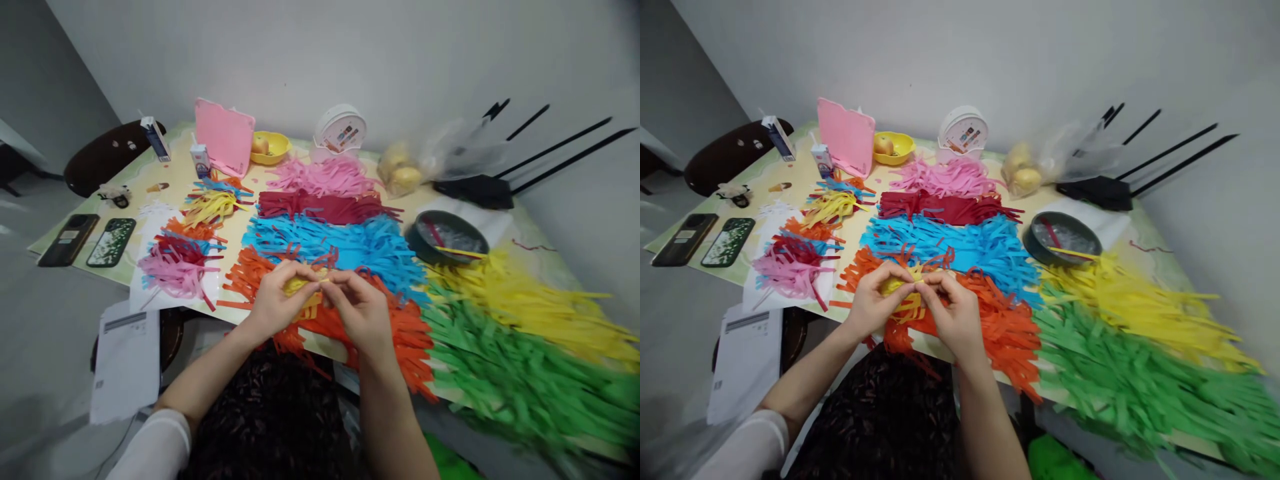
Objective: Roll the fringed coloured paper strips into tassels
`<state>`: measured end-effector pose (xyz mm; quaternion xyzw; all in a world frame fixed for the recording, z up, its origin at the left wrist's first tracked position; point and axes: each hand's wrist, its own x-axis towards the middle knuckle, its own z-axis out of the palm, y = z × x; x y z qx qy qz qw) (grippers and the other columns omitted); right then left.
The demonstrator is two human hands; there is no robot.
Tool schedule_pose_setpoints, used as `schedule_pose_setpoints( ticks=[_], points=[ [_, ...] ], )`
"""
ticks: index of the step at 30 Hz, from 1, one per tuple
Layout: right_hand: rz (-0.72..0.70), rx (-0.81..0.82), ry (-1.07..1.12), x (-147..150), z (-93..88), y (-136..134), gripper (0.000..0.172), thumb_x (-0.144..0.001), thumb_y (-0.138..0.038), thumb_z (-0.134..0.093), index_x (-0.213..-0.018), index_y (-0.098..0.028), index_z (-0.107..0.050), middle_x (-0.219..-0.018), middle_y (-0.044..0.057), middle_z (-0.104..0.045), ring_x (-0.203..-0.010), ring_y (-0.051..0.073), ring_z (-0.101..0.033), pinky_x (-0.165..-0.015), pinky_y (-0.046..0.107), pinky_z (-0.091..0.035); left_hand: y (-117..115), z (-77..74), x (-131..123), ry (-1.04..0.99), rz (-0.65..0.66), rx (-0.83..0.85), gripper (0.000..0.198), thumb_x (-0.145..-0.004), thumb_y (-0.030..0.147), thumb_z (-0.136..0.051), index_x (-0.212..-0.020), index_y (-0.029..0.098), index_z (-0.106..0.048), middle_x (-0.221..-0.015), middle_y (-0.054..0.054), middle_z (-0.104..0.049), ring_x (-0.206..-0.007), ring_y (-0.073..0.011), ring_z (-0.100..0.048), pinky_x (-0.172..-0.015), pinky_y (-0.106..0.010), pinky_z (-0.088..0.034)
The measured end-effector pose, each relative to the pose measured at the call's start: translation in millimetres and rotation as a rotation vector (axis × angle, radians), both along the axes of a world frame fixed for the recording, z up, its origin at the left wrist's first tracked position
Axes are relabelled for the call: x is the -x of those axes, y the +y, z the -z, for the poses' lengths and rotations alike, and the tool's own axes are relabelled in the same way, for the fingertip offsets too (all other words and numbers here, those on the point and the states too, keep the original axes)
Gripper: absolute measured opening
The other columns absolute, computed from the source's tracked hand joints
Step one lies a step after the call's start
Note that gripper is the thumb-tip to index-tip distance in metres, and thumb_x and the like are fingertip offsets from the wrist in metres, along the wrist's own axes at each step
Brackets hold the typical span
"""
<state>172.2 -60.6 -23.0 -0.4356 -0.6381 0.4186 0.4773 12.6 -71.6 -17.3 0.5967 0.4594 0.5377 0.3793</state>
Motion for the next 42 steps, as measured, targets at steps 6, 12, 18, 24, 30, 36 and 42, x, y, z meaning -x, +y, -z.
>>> schedule_pose_setpoints(
  ticks=[6,12,18,24,30,36,42],
  points=[
    [0.018,0.057,0.085,0.5,-3.1,1.5,0.014,-0.081,-0.034,-0.073,-0.085,-0.020,-0.071,-0.068,-0.001,-0.065,-0.055,0.011,-0.055,-0.051,0.022,-0.045,-3.1,2.7,-1.1,-0.072,0.043,0.079,0.011,-0.087,0.028,-0.066,-0.091,0.017,-0.066,-0.090,-0.005,-0.074,-0.085,-0.0168,-0.071,-0.078,-0.026,-0.055],
    [0.032,0.026,0.047,-6.6,-12.0,4.0,0.014,-0.081,-0.034,-0.072,-0.080,-0.020,-0.072,-0.069,0.001,-0.069,-0.050,0.010,-0.054,-0.047,0.023,-0.045,-4.1,3.0,-4.8,-0.100,0.044,0.090,0.015,-0.085,0.031,-0.070,-0.092,0.018,-0.067,-0.093,-0.006,-0.076,-0.084,-0.0176,-0.073,-0.077,-0.026,-0.057],
    [0.077,-0.051,-0.082,-10.2,-21.3,-1.9,0.014,-0.086,-0.033,-0.069,-0.082,-0.019,-0.072,-0.066,0.000,-0.067,-0.050,0.010,-0.054,-0.046,0.022,-0.044,-1.6,0.9,-0.2,0.052,-0.011,-0.003,0.017,-0.085,0.035,-0.071,-0.088,0.018,-0.075,-0.091,-0.007,-0.077,-0.089,-0.0205,-0.071,-0.088,-0.033,-0.054],
    [0.214,-0.133,-0.002,1.9,-23.9,-10.2,0.012,-0.087,-0.030,-0.068,-0.081,-0.019,-0.069,-0.062,-0.002,-0.063,-0.049,0.010,-0.053,-0.046,0.022,-0.043,-7.0,0.0,0.8,0.065,-0.037,0.056,0.018,-0.084,0.035,-0.070,-0.087,0.018,-0.073,-0.084,-0.003,-0.075,-0.075,-0.0166,-0.067,-0.071,-0.026,-0.052],
    [0.169,-0.188,-0.037,21.2,-10.1,-27.6,0.010,-0.089,-0.030,-0.066,-0.094,-0.022,-0.072,-0.074,0.001,-0.068,-0.059,0.013,-0.061,-0.058,0.027,-0.050,-31.0,8.0,44.8,0.108,-0.081,0.073,0.021,-0.091,0.036,-0.059,-0.095,0.018,-0.069,-0.092,-0.006,-0.073,-0.084,-0.0186,-0.067,-0.077,-0.029,-0.053],
    [0.088,-0.137,-0.074,24.8,7.9,-34.0,0.019,-0.092,-0.031,-0.063,-0.107,-0.023,-0.070,-0.079,0.002,-0.069,-0.064,0.014,-0.062,-0.059,0.027,-0.051,-82.3,-7.6,164.2,0.648,-1.240,-0.235,0.021,-0.098,0.029,-0.045,-0.099,0.020,-0.063,-0.112,-0.012,-0.063,-0.117,-0.0283,-0.053,-0.109,-0.051,-0.034],
    [0.048,-0.182,-0.078,30.2,6.1,-37.0,0.017,-0.092,-0.029,-0.061,-0.104,-0.022,-0.071,-0.079,0.002,-0.069,-0.067,0.014,-0.064,-0.062,0.026,-0.052,-50.5,44.4,161.1,1.007,-0.768,0.091,0.019,-0.095,0.021,-0.046,-0.095,0.021,-0.065,-0.123,-0.011,-0.062,-0.125,-0.0303,-0.049,-0.118,-0.054,-0.021]
  ],
)
